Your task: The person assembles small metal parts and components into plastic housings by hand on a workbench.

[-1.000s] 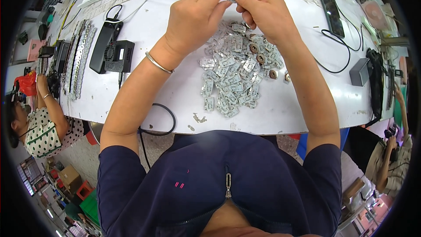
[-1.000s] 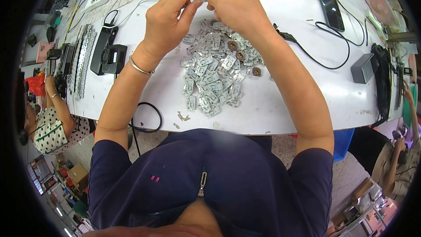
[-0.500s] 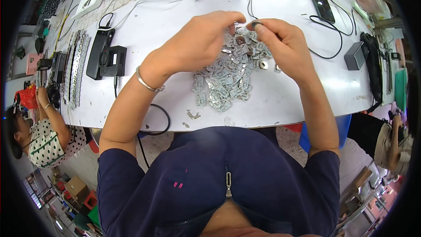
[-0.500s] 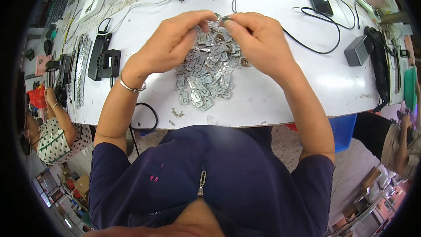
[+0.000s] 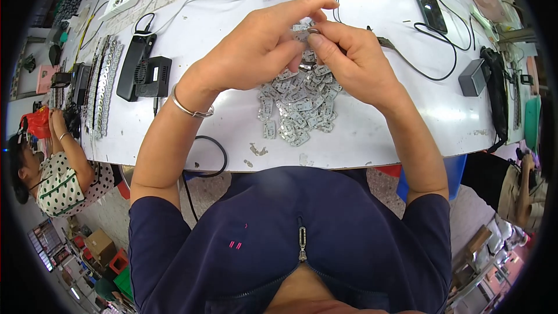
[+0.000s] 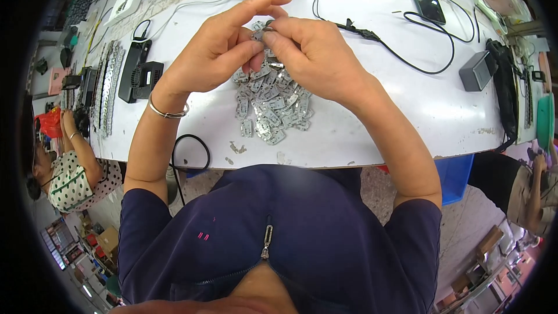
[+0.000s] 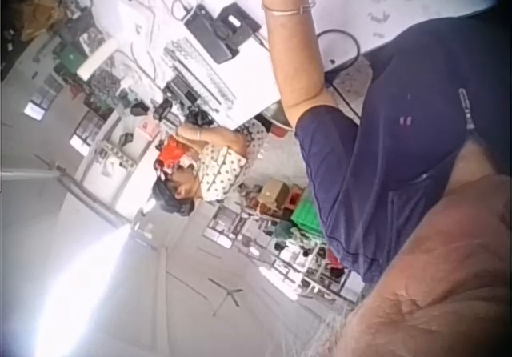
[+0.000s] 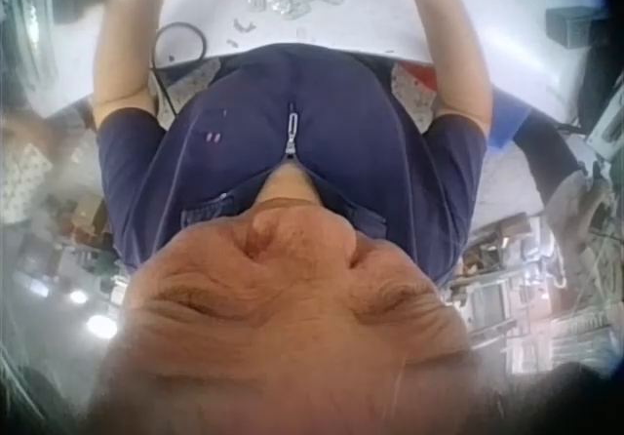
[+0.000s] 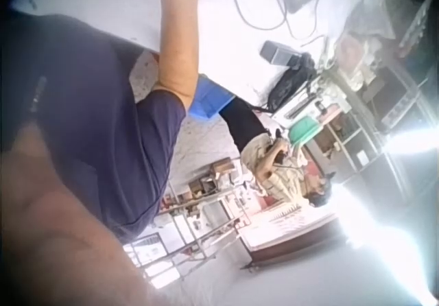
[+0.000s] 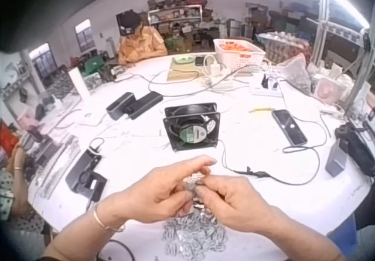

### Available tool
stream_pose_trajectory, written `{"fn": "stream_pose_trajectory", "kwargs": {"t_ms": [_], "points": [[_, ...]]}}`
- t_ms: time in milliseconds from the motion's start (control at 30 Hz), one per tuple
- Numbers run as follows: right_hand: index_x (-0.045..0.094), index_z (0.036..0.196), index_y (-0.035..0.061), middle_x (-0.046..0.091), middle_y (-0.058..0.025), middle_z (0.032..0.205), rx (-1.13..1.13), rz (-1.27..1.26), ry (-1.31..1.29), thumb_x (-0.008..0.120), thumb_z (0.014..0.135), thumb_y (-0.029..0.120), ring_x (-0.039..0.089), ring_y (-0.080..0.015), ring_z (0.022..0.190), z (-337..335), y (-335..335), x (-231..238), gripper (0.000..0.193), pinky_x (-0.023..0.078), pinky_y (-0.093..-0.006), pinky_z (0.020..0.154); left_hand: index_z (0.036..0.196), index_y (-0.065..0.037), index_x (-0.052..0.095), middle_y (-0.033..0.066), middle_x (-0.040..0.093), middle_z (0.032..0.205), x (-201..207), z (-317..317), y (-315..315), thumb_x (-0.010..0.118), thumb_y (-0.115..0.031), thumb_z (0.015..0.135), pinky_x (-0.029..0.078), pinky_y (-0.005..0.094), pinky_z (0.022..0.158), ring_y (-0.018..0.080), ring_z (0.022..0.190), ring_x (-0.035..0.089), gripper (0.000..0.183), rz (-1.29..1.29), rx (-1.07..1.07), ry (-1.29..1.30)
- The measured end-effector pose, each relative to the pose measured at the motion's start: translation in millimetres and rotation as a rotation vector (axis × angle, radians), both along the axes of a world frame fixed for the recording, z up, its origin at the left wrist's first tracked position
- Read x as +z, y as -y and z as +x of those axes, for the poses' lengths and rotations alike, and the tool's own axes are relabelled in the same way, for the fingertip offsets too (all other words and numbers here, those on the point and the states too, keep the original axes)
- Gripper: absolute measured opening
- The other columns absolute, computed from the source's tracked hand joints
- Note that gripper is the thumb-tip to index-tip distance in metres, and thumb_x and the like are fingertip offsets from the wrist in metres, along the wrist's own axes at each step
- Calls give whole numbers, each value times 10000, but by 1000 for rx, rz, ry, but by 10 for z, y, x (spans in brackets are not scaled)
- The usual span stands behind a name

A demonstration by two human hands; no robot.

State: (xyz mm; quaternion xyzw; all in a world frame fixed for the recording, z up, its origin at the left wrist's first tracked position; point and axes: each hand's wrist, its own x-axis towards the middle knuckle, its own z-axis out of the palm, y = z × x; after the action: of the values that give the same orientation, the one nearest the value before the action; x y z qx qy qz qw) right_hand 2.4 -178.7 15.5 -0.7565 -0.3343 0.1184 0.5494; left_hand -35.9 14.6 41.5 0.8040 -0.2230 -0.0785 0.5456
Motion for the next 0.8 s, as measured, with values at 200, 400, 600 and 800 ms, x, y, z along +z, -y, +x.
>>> {"fn": "stream_pose_trajectory", "kwargs": {"t_ms": [200, 400, 600, 800], "points": [[582, 745, 4, 572, -40, 605, -72, -37, -123, 540, 929, 213, 505, -108, 546, 140, -35, 51, 281, 409, -282, 519, 1366, -48, 458, 100, 579, 1187, -106, 60, 24, 494, 77, 867, 508, 217, 599, 84, 691, 625, 516, -132, 128, -47], [562, 713, 17, 586, -24, 634, -90, -76, -335, 562, 913, 242, 515, -78, 567, 266, -34, 56, 301, 414, -272, 516, 1105, -9, 651, 83, 687, 942, -257, 163, -114, 653, 30, 827, 532, 237, 631, 123, 700, 650, 281, 261, 258, 483], [543, 715, 23, 558, -14, 618, -77, -63, -308, 564, 912, 255, 493, -68, 565, 313, -92, -31, 305, 405, -258, 510, 1016, -60, 646, 94, 683, 895, -404, 223, -126, 700, -62, 782, 541, 305, 594, 253, 717, 665, 240, 345, 326, 814], [571, 734, 19, 551, -10, 614, -173, -38, -328, 562, 914, 270, 490, -68, 557, 342, -190, -1, 309, 402, -256, 508, 1029, -42, 638, 102, 685, 899, -489, 344, -129, 693, -51, 784, 541, 302, 601, 255, 726, 667, 250, 371, 362, 881]]}}
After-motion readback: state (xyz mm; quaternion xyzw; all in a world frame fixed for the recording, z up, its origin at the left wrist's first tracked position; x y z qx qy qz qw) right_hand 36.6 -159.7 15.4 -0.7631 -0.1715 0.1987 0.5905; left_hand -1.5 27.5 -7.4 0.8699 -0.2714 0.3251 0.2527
